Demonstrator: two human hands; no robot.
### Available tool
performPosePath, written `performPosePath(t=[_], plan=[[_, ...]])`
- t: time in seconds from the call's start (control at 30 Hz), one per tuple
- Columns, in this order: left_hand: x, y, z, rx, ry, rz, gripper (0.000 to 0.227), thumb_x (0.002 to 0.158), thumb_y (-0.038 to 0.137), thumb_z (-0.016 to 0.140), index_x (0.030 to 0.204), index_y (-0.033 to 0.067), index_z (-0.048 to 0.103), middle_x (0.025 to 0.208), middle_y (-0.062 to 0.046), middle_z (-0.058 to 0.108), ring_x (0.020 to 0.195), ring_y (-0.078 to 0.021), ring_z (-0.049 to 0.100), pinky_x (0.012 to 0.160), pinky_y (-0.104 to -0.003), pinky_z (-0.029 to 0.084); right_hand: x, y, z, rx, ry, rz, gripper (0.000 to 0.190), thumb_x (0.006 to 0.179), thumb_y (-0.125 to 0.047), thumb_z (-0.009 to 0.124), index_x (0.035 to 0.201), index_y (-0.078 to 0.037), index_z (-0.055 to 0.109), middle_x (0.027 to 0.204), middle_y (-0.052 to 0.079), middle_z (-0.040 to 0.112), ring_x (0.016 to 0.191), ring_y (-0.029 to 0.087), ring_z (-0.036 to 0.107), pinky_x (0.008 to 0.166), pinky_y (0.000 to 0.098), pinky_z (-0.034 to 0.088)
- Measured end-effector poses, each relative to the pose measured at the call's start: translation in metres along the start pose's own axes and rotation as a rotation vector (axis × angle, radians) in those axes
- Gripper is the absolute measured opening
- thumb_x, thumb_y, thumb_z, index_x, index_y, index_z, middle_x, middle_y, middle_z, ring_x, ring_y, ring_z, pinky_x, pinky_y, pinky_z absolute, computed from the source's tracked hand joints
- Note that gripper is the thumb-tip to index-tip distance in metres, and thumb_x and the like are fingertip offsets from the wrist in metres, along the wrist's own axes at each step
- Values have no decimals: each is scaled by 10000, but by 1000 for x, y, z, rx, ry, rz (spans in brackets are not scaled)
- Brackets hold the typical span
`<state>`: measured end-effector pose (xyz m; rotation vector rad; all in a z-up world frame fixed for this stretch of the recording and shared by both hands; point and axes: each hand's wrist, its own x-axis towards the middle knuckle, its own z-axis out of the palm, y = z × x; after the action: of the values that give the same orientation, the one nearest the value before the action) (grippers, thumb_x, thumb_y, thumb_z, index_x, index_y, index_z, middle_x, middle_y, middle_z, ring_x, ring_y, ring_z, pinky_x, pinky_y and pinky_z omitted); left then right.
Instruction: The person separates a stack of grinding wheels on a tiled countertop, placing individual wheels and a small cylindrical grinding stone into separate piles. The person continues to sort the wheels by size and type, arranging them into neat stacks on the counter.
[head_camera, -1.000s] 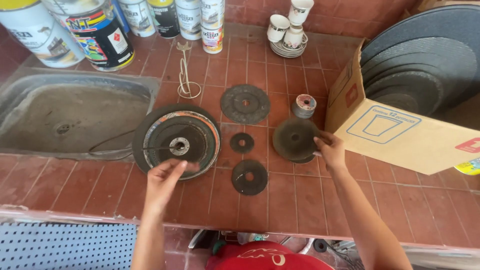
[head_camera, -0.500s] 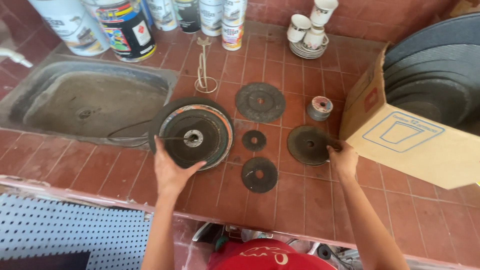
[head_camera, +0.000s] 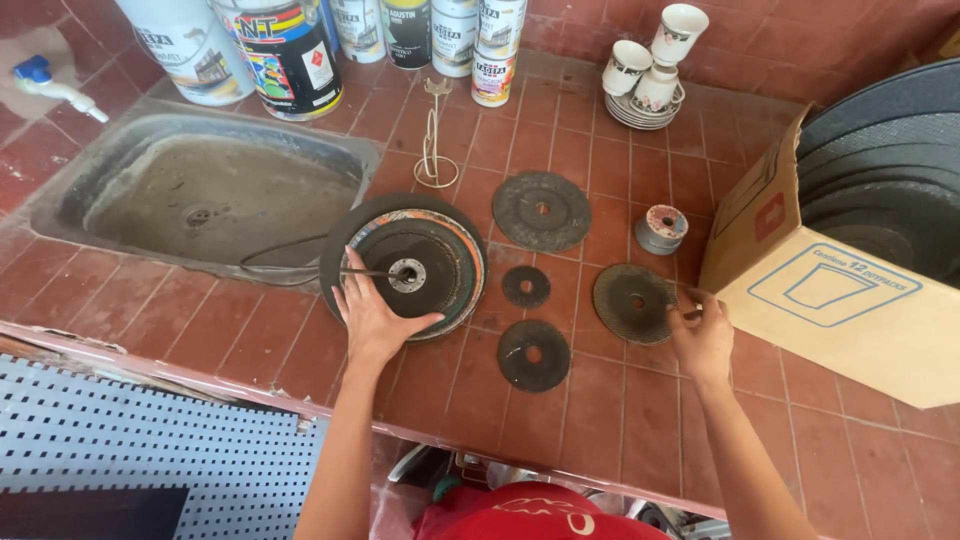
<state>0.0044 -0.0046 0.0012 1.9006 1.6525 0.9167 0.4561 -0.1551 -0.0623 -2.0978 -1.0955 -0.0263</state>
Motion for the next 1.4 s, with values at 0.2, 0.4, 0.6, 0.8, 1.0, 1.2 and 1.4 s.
performPosePath(t=[0.2,0.4,0.6,0.8,1.0,1.2,1.4], plan=[[1,-14,8,-81,-18,33,1680,444,479,1011,1638,48,-88,1665,-224,240,1552,-356,213,1237,-639,48,-15,-41,-11,139,40,-113,394,913,-51,771,1275,73,677,1186,252,555,1038,429,681,813,443,613],[3,-22,12,-125,-41,6,1666,474,439,1011,1635,67,-124,1667,-177,255,1553,-339,200,1237,-631,5,-21,-59,-12,215,57,-155,422,894,-36,794,1282,75,670,1179,253,539,1052,450,670,812,432,629],[14,-23,18,-118,-27,-28,1724,384,368,1039,1642,84,-105,1619,-254,257,1513,-439,206,1241,-647,38,-32,-81,-18,217,49,-165,427,896,-53,794,1280,79,662,1239,254,544,1116,471,650,892,463,616],[11,-41,4,-526,73,61,1724,338,211,1071,1640,70,-50,1502,-316,405,1442,-482,369,1232,-622,184,-42,-78,-22,210,47,-187,422,897,-78,793,1264,84,660,1289,256,536,1124,477,643,894,462,614],[18,-80,-9,-961,227,132,1526,512,-28,1000,1651,128,-2,1421,-259,453,1353,-372,487,1172,-476,397,-44,-85,-30,262,51,-203,389,909,-44,793,1248,99,666,1292,267,538,1127,456,650,900,453,608],[-11,1,-65,-665,363,408,1590,511,154,1072,1661,134,-25,1587,-338,290,1512,-420,270,1255,-586,152,-41,-114,-37,370,3,-186,349,919,-51,796,1231,67,693,1246,246,606,1117,448,665,928,478,591],[-41,83,-43,-493,200,529,1638,355,223,1080,1620,-9,65,1554,-350,291,1483,-503,266,1235,-631,202,-68,-174,-40,779,-267,108,274,937,-171,746,1183,-51,760,1181,177,746,1088,272,704,914,418,592]])
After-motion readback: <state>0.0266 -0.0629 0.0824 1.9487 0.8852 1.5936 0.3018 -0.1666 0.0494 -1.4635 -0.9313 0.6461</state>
